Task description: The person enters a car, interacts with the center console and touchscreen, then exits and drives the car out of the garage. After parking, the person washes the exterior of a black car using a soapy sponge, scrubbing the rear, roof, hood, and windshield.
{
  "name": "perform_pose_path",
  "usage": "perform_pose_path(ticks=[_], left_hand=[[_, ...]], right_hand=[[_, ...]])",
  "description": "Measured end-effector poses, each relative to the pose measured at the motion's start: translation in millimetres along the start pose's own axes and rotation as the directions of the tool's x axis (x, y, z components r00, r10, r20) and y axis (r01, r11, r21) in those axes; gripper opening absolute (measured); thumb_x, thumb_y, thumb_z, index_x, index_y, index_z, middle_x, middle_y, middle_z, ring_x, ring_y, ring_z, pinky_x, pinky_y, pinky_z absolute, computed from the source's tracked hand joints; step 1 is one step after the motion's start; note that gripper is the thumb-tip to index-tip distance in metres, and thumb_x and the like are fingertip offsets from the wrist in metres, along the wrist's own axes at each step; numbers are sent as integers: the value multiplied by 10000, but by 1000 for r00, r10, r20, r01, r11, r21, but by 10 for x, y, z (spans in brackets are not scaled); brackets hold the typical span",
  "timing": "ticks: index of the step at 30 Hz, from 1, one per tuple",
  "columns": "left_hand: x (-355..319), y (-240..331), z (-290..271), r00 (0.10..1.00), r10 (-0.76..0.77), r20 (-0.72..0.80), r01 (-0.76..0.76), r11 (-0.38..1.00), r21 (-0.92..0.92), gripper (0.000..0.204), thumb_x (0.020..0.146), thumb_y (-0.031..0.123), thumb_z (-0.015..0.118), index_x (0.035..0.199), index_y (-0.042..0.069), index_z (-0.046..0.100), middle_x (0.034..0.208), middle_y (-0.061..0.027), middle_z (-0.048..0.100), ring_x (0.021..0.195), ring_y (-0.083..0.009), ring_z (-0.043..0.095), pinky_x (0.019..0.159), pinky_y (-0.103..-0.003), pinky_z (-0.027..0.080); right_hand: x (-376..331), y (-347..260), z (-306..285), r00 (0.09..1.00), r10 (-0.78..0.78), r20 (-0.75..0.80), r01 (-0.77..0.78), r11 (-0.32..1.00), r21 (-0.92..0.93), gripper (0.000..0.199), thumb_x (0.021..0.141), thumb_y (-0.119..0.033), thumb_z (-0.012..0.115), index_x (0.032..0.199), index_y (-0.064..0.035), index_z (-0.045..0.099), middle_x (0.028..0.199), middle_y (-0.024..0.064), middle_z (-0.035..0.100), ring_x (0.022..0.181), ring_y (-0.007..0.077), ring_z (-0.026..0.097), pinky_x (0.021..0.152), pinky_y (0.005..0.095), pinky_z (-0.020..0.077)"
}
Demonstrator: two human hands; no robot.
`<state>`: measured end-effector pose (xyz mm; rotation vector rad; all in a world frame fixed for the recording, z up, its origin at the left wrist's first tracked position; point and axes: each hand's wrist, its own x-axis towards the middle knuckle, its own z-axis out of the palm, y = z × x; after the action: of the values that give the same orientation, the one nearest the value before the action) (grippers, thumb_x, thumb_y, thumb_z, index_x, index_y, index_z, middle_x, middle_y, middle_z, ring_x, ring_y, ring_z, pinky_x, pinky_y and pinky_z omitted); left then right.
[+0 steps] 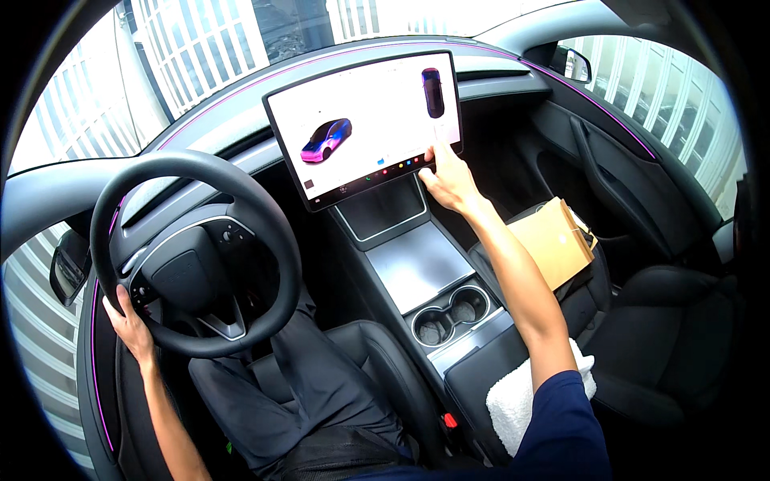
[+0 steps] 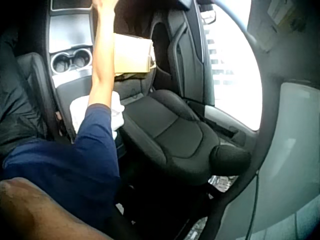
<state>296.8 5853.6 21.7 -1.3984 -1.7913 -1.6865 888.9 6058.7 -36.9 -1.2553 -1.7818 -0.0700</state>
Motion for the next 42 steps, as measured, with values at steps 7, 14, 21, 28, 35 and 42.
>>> perform_pose_path(ticks=[7,14,21,28,35,42], left_hand=[[-188,5,82,973,-229,-32,220,958,-184,449,1028,513,541,1043,64,547,737,-6,526,575,-91,551,529,-241,439],[-224,2,81,965,-263,-2,252,927,-277,439,1021,513,555,1013,74,540,733,-13,552,555,-87,526,520,-238,432],[-493,99,120,881,-465,90,439,729,-525,501,965,574,614,990,79,548,706,-9,543,540,-100,522,499,-240,429],[-829,90,160,785,-581,214,552,498,-669,454,955,536,656,925,93,559,680,5,502,579,-102,520,546,-247,449],[-869,106,180,805,-548,225,531,498,-686,419,978,504,638,935,98,544,717,3,506,617,-110,530,575,-252,458],[-879,93,165,819,-520,241,523,504,-687,427,988,499,625,954,87,518,730,-6,499,631,-114,523,600,-256,471]], right_hand=[[-43,-58,-279,978,205,49,-209,917,340,177,855,-74,564,993,-33,459,841,167,606,534,256,663,595,387,542],[-126,-33,-243,968,198,152,-236,926,296,753,829,8,517,1554,-14,313,979,74,517,572,147,618,568,289,552],[-225,-234,-97,979,-54,197,24,988,154,234,818,-126,638,1012,-50,532,885,166,629,845,389,650,764,453,525],[-1293,-580,-571,99,26,995,72,997,-33,748,720,-546,846,1232,-43,633,1011,182,703,970,344,687,900,438,545],[-1749,-525,-705,57,36,998,116,992,-43,705,680,-445,898,1218,-73,635,1223,172,561,1087,346,623,918,428,524],[-1756,-444,-671,53,65,996,10,998,-65,625,633,-486,922,980,-37,660,966,121,638,920,293,649,795,385,529]])
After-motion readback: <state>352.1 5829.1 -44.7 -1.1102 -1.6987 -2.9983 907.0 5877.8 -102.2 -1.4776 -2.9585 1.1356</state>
